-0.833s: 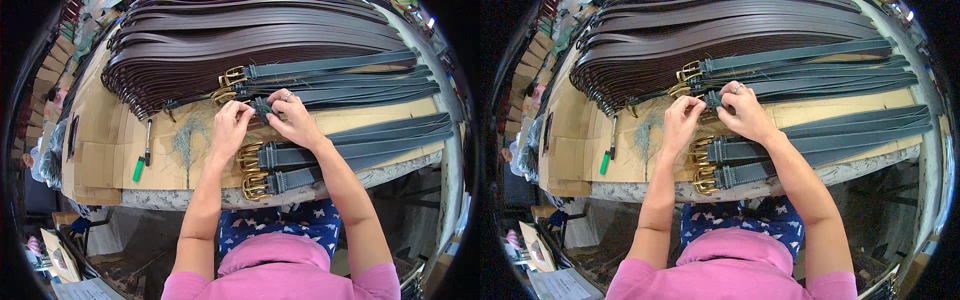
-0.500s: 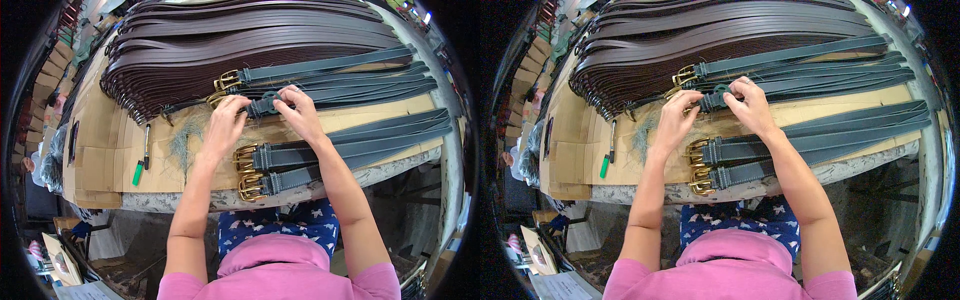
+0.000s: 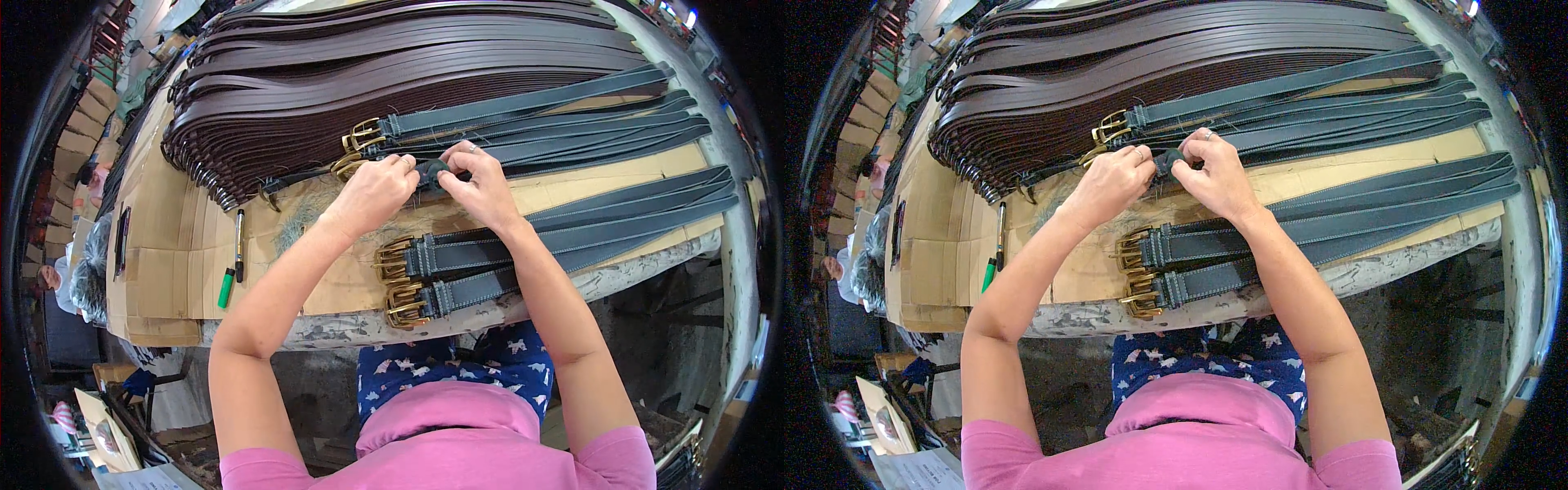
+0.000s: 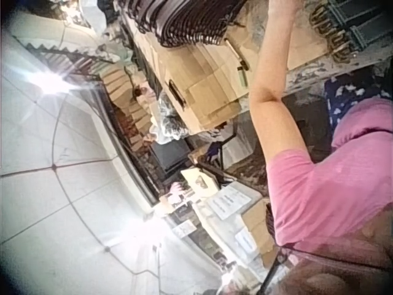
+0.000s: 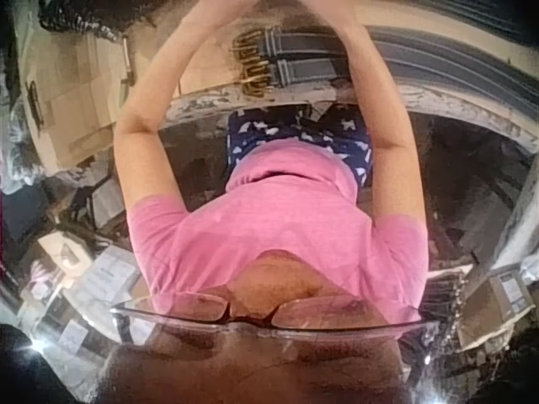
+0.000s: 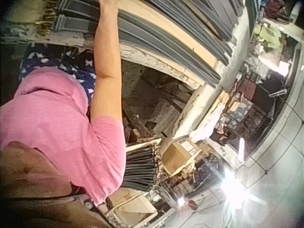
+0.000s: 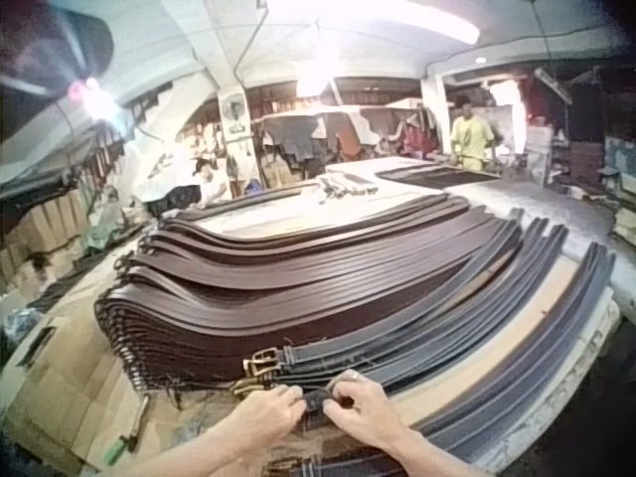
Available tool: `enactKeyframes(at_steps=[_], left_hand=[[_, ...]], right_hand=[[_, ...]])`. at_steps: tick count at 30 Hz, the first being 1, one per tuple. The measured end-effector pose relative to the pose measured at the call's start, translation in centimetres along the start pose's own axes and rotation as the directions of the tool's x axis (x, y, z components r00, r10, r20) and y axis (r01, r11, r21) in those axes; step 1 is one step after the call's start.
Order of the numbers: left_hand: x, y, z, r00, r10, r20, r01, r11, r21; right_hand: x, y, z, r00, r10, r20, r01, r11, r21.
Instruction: Checking and finishing leather belts by singeing loose threads and attaching loops.
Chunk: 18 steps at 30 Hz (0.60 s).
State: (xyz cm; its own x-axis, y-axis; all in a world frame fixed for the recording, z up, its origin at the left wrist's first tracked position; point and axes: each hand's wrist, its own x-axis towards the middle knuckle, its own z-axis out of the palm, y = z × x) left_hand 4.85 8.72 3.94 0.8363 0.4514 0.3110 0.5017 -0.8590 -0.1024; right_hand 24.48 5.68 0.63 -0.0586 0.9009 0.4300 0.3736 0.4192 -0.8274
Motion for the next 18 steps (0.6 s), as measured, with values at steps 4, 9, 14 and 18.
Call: enactKeyframes(at_steps=[4,9,14,18], left_hand=[[-0.9,0.1,1.1,0.992,-0.076,-0.097,0.071,0.996,-0.056],[-1.5,0.6,1.8,0.943,-0.163,-0.290,0.114,0.977,-0.181],[-1.5,0.8,1.6,0.936,-0.186,-0.300,0.126,0.970,-0.209],[-1.7,0.8,1.8,0.933,-0.193,-0.305,0.132,0.969,-0.210]], right_hand=[[-0.1,-0.1,0.3,0.994,-0.101,0.027,0.101,0.995,-0.002],[-0.1,-0.2,0.3,0.993,-0.093,0.073,0.096,0.995,-0.036],[-0.1,-0.2,0.3,0.990,-0.128,0.061,0.131,0.990,-0.059],[-0.1,0.0,0.5,0.988,-0.143,0.063,0.147,0.987,-0.065]])
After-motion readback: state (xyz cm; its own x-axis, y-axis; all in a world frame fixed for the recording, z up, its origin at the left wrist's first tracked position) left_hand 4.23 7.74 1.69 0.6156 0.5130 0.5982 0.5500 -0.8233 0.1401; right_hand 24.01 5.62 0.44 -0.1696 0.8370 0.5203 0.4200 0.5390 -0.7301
